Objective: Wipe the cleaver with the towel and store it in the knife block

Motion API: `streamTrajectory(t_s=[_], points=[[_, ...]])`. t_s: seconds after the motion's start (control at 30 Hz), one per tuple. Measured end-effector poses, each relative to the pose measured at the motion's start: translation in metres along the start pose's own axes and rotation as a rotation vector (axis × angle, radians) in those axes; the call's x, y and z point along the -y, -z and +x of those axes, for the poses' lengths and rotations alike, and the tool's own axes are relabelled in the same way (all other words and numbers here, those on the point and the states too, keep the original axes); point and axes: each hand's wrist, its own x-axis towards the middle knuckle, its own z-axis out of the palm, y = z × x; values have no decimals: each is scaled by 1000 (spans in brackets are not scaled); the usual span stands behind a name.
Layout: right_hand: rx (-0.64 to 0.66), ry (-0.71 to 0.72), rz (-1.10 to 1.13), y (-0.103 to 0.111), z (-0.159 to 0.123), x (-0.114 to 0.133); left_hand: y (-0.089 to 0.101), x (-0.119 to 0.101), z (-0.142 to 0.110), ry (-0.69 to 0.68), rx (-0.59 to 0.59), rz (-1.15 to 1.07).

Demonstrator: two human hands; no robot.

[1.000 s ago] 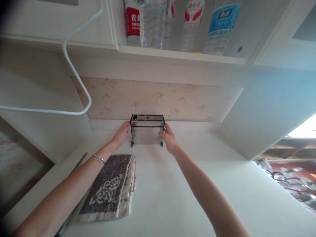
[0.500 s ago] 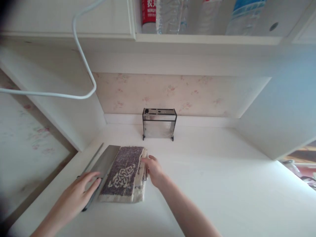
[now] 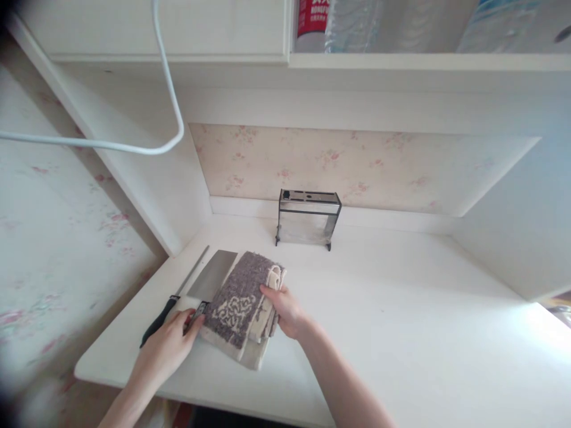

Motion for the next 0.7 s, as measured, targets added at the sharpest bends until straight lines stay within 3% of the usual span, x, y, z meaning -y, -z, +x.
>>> streamTrajectory(t_s=[0.13, 0.33, 0.53, 0.7], points=[[-129, 84, 72, 24, -29, 17, -2, -7, 3, -11, 27, 80], [-361, 360, 190, 56, -65, 29, -8, -21, 4, -28, -51, 52], [-444, 609, 216, 52, -71, 25, -19, -42, -9, -102, -182, -338], [-436, 706, 191, 35, -57, 8, -10, -79, -30, -176, -247, -557]])
